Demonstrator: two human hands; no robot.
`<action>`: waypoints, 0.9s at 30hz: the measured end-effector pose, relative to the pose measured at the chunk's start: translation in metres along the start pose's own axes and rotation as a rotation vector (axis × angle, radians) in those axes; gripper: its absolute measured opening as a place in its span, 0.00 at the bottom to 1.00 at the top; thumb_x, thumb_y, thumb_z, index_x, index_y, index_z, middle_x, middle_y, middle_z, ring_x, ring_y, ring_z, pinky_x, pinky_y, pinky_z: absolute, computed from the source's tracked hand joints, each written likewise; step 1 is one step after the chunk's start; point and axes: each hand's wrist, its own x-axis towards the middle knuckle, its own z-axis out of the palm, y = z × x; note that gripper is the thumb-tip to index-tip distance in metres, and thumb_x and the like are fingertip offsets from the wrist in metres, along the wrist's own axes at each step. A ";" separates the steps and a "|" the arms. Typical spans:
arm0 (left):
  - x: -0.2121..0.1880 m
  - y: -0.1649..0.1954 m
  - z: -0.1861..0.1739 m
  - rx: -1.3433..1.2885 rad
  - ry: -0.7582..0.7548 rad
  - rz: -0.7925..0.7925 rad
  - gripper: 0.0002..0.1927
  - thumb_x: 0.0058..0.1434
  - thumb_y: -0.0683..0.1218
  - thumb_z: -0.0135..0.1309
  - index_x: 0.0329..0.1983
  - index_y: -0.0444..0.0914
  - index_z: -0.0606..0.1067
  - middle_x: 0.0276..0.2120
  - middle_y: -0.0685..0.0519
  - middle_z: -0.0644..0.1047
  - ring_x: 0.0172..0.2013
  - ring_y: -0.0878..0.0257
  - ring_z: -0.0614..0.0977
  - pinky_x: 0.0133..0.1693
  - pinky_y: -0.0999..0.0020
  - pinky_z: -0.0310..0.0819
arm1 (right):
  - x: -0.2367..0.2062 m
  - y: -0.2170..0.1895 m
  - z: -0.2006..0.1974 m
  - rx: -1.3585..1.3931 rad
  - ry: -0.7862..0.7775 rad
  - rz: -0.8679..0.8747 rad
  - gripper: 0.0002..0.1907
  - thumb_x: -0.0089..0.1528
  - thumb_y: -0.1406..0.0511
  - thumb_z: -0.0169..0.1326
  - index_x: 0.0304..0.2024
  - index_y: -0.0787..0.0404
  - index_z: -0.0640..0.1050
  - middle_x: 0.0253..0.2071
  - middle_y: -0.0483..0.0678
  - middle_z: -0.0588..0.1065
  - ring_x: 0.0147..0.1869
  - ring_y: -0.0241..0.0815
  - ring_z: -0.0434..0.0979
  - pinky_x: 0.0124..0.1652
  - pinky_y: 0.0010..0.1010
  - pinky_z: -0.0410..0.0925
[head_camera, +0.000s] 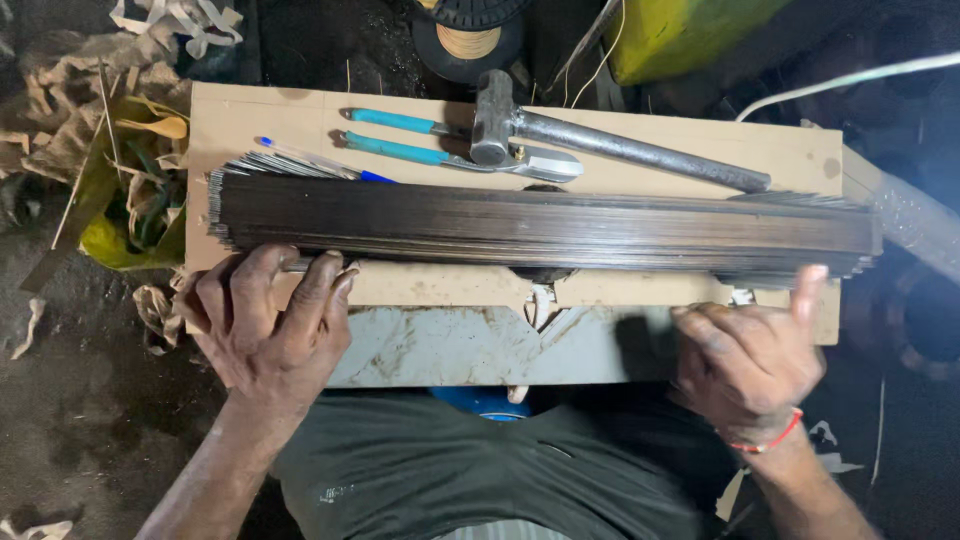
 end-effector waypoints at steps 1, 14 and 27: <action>-0.006 -0.001 0.003 0.001 -0.026 -0.014 0.22 0.67 0.48 0.67 0.62 0.54 0.76 0.54 0.53 0.70 0.52 0.53 0.73 0.57 0.48 0.58 | -0.002 -0.007 0.004 0.107 -0.073 0.016 0.08 0.57 0.74 0.63 0.38 0.59 0.82 0.36 0.47 0.79 0.42 0.46 0.79 0.79 0.62 0.52; 0.030 0.090 -0.037 -0.423 -0.504 0.133 0.45 0.38 0.58 0.71 0.61 0.39 0.72 0.62 0.36 0.61 0.63 0.39 0.62 0.61 0.34 0.50 | 0.021 -0.031 0.024 0.411 -0.599 -0.212 0.39 0.45 0.61 0.67 0.58 0.65 0.73 0.59 0.59 0.70 0.65 0.62 0.67 0.64 0.56 0.61; 0.028 0.102 -0.012 -0.480 -0.734 0.013 0.42 0.41 0.45 0.68 0.61 0.30 0.69 0.54 0.45 0.70 0.54 0.48 0.69 0.58 0.47 0.62 | 0.043 -0.035 0.023 0.354 -0.740 -0.236 0.35 0.41 0.62 0.68 0.49 0.68 0.77 0.53 0.55 0.73 0.57 0.57 0.71 0.45 0.42 0.72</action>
